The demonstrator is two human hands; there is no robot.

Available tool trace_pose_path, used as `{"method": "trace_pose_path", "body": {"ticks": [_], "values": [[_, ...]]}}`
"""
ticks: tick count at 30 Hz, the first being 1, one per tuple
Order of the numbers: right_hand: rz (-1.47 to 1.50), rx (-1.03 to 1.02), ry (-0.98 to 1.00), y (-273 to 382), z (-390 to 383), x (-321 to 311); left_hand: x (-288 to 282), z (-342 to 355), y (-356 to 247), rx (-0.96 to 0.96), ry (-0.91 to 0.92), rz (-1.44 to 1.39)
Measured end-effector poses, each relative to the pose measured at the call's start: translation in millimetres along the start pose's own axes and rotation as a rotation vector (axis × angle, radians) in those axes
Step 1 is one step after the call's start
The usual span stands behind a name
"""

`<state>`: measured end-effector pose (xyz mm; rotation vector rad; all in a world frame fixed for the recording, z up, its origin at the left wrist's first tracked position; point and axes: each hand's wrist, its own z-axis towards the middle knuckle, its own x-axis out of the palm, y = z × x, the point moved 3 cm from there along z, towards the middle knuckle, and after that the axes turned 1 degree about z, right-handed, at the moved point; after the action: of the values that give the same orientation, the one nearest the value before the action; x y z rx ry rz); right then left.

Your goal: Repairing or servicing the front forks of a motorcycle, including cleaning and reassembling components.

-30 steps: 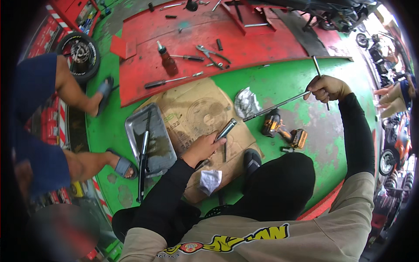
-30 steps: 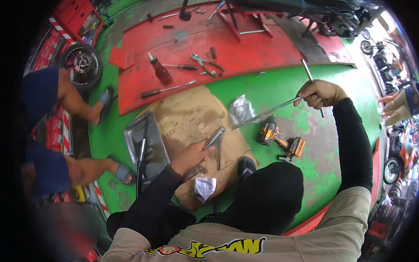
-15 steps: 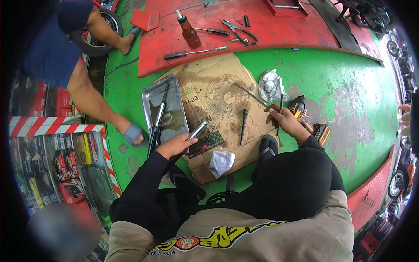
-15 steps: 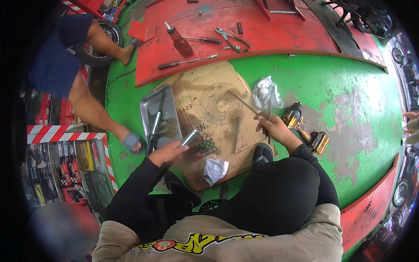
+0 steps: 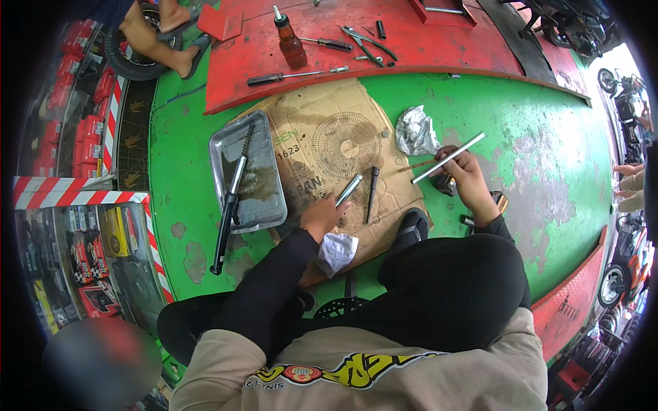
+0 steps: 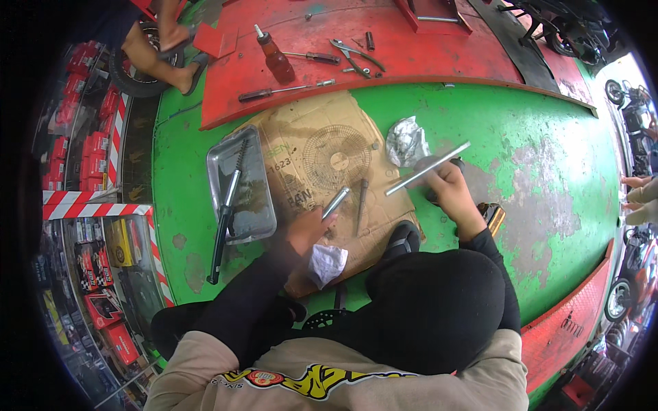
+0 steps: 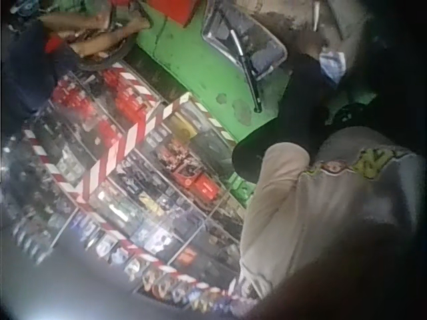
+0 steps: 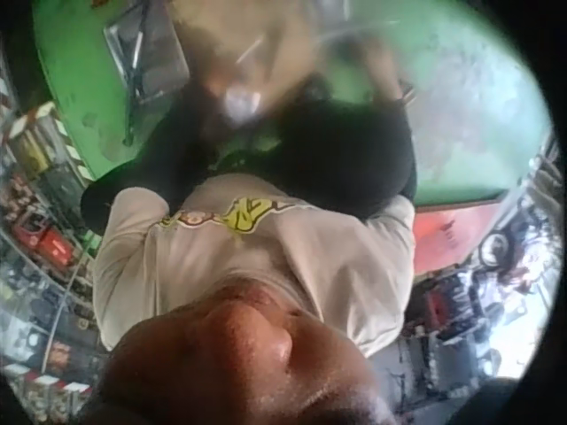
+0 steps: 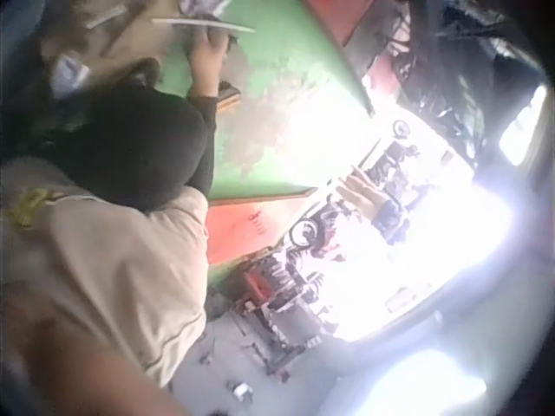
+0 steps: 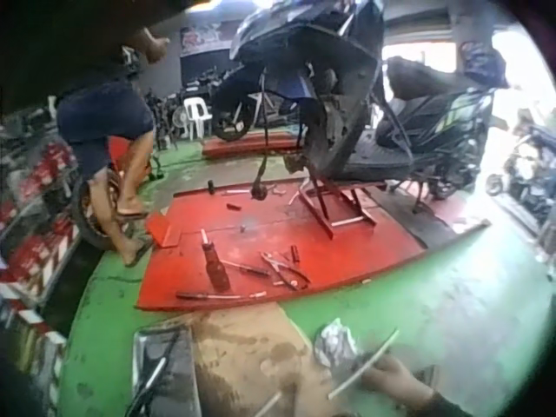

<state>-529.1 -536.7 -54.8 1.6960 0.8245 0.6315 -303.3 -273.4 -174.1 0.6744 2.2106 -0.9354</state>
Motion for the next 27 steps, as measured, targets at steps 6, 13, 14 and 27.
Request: {"method": "trace_pose_path", "body": {"ticks": [6,13,14,27], "values": [[-0.253,-0.054,-0.296,-34.3,5.9,-6.4,23.9,43.4,-11.1,-0.138,-0.181,-0.010],[-0.534,-0.249,-0.270,-43.9,10.6,16.9,25.9,45.1,-22.5,-0.187,-0.143,-0.053],[-0.467,-0.166,-0.194,-74.1,17.5,11.9,26.6,39.7,-22.9,-0.156,-0.189,0.004],[-0.384,-0.198,-0.194,-73.2,24.6,11.8,57.1,-27.5,18.6,-0.206,-0.275,0.074]]}}
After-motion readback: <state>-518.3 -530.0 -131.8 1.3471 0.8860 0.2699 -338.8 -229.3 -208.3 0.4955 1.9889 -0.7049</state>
